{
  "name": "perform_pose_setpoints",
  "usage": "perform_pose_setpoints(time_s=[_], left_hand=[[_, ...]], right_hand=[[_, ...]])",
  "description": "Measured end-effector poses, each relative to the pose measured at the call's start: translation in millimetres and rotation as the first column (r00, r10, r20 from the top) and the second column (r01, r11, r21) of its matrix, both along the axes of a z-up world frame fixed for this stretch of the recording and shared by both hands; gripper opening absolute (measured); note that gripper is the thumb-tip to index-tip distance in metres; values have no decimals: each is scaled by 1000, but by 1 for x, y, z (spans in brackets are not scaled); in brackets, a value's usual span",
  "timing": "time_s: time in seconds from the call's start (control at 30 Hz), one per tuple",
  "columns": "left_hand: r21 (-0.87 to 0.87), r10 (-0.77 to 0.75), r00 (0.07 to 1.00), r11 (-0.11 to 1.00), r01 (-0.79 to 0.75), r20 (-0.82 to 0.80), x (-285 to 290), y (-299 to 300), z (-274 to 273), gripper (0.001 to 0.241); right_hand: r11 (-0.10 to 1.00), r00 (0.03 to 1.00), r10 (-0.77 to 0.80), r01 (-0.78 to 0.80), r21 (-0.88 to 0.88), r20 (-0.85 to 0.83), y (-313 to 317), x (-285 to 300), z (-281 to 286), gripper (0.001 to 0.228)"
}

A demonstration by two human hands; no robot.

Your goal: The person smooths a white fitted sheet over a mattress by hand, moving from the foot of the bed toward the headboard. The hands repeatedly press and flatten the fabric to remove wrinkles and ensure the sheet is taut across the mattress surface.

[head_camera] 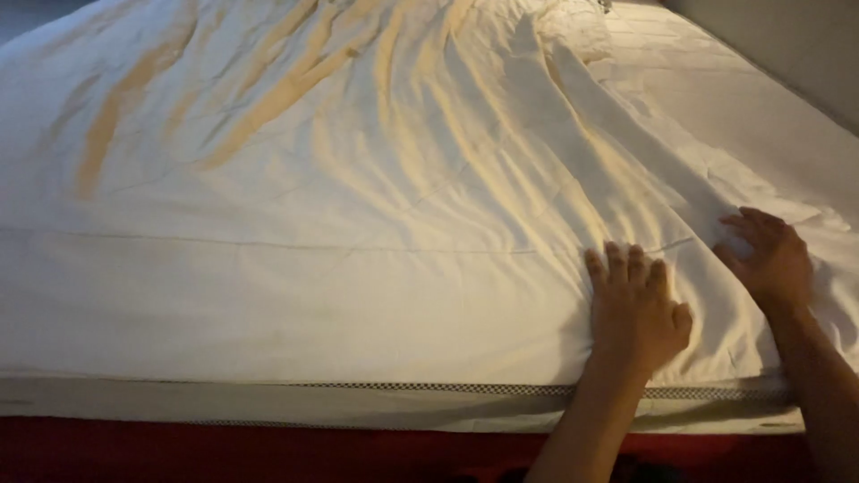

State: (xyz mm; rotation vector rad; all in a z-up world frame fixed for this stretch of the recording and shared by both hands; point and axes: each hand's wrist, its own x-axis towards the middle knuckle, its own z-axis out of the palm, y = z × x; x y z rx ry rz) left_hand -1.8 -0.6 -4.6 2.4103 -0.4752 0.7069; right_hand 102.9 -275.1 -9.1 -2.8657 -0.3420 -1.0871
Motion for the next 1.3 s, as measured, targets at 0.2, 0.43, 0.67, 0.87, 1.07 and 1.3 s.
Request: perform_pose_setpoints(time_s=[0.2,0.43,0.67,0.87,1.07,1.3], left_hand=[[25,-41,996,999,43,-75,-1,5,8,71],[38,-83,990,995,88,-110,1,5,11,68],[63,-96,986,992,106,-136,9,1,10,67],[107,-49,994,993,59,-94,5,-4,7,68],[102,-46,993,993,57,-106,-3,-2,3,69],[123,-58,993,990,70,-101,6,-2,2,71]], right_hand=[[998,999,40,-39,57,-8,5,-2,6,43],[987,995,-11,26,159,-99,23,-12,15,49],[993,999,18,-12,121,-51,18,-3,6,65],[992,994,24,-10,126,-108,15,2,2,85],[994,966,10,19,112,-259,24,-11,6,87],[996,987,70,-61,64,-144,23,-6,2,75]])
